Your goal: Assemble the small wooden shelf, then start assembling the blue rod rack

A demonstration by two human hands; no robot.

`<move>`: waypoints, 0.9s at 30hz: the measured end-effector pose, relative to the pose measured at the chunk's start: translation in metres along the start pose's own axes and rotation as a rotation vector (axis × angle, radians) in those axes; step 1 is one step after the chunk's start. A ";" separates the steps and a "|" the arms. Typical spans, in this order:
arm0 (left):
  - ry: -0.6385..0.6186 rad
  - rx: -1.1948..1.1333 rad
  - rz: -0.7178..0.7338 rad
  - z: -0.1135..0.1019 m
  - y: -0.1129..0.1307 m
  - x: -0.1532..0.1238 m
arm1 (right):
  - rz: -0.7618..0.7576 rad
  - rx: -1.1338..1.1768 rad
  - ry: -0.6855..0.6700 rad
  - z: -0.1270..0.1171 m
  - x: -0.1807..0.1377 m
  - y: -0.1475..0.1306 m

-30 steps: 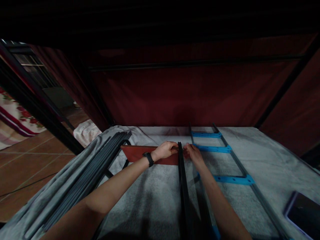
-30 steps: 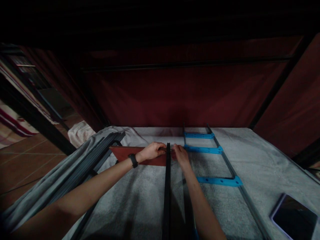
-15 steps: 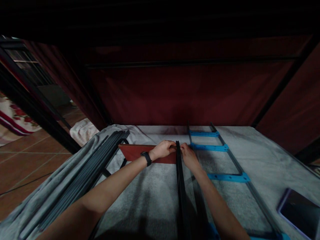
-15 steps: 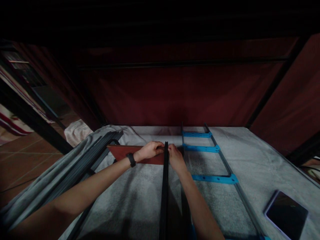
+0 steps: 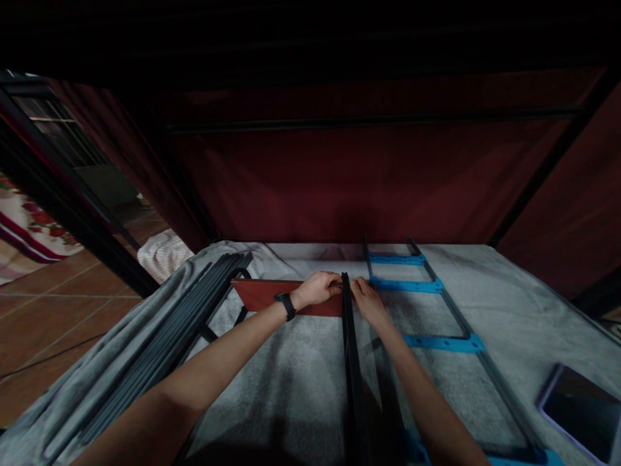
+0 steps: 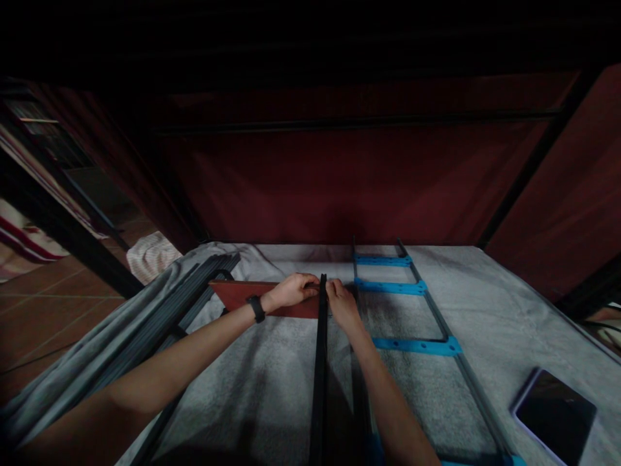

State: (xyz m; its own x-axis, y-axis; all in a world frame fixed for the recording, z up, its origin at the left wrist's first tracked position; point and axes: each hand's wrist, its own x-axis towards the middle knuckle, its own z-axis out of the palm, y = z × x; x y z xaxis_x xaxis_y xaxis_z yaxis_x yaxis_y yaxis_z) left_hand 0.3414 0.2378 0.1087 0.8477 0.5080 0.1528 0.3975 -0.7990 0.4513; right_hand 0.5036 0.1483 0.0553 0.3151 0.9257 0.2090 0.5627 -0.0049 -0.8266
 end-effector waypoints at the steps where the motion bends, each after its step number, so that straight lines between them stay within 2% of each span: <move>1: 0.000 0.005 0.000 0.000 0.000 0.000 | -0.021 0.001 -0.015 -0.002 -0.001 0.001; 7: 0.016 0.006 0.029 0.001 0.000 -0.001 | -0.151 -0.031 -0.094 -0.002 -0.006 0.003; 16: 0.041 0.066 0.064 0.005 -0.002 -0.002 | -0.004 -0.054 -0.023 0.008 -0.002 0.004; 24: 0.040 0.115 0.065 0.005 -0.002 -0.002 | -0.045 -0.225 -0.023 0.004 -0.008 -0.003; 27: 0.032 0.091 0.070 0.004 0.001 -0.003 | 0.001 -0.204 -0.002 0.008 -0.009 -0.004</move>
State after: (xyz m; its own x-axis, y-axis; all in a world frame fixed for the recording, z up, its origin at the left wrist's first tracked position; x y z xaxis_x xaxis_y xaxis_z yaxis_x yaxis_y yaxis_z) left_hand 0.3408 0.2347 0.1054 0.8633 0.4589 0.2099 0.3694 -0.8581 0.3566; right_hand 0.4927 0.1433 0.0530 0.3141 0.9266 0.2070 0.7057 -0.0820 -0.7038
